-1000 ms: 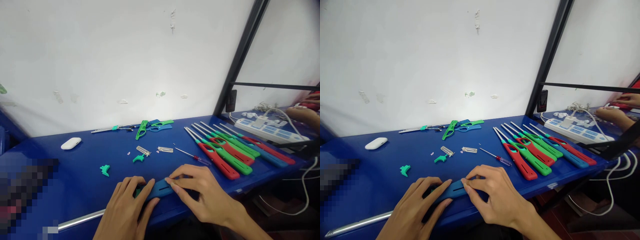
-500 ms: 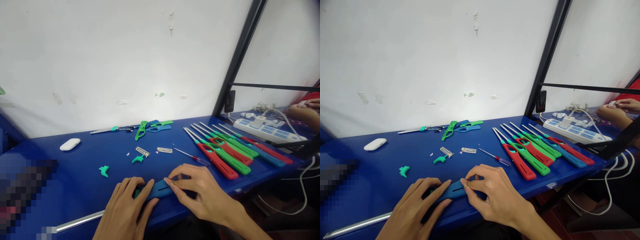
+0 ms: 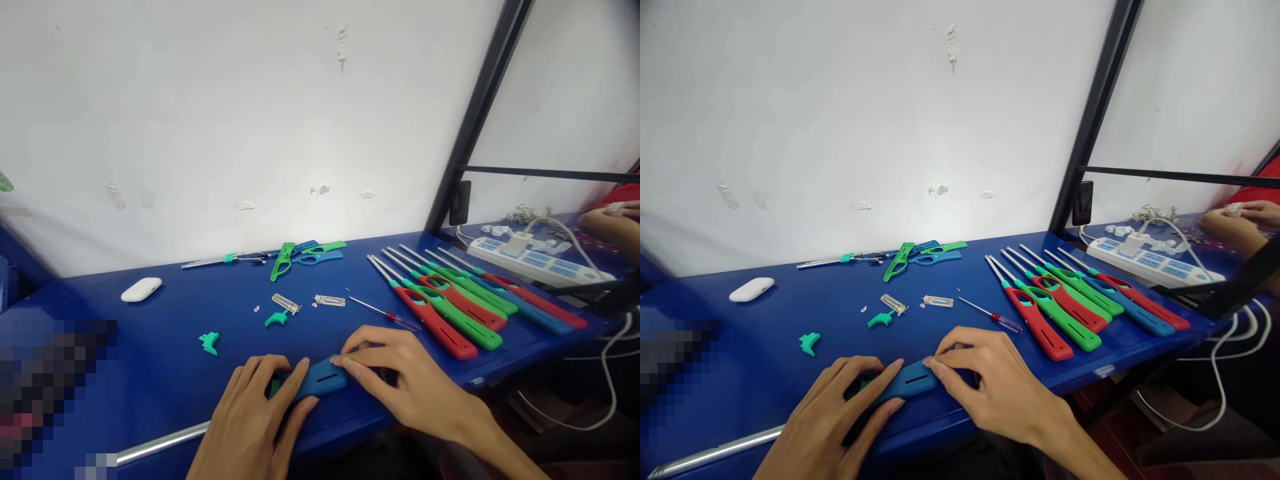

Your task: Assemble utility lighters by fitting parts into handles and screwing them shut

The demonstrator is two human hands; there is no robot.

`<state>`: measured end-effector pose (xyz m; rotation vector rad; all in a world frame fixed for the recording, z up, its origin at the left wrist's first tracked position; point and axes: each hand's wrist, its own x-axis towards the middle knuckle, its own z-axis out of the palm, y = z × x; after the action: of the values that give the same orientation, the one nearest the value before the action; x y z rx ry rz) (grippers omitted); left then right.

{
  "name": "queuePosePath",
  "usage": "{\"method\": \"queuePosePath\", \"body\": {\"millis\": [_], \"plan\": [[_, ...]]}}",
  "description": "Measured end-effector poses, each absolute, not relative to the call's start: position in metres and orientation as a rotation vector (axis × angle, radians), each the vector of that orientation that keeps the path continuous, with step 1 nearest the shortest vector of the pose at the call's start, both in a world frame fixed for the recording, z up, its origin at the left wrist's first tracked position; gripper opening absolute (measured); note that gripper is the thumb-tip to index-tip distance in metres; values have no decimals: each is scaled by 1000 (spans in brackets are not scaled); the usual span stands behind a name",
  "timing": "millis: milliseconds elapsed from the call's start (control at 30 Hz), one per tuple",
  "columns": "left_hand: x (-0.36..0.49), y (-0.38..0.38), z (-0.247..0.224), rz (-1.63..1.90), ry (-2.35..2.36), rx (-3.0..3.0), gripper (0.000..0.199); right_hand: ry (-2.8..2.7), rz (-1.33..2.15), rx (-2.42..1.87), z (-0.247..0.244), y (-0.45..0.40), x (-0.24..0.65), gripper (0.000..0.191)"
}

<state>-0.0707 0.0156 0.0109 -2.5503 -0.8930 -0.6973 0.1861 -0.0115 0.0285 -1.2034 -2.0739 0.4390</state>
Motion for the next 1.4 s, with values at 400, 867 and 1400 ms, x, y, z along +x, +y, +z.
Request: {"method": "queuePosePath", "body": {"millis": [400, 867, 1400], "plan": [[-71, 16, 7, -750, -935, -2523, 47, -1775, -168, -1589, 16, 3, 234, 30], [-73, 17, 1, -833, -943, -2535, 41, -1558, 114, -1450, 33, -10, 247, 24], [-73, 17, 2, -855, -944, -2539, 42, -1529, 420, -927, 52, 1, 171, 24]]}}
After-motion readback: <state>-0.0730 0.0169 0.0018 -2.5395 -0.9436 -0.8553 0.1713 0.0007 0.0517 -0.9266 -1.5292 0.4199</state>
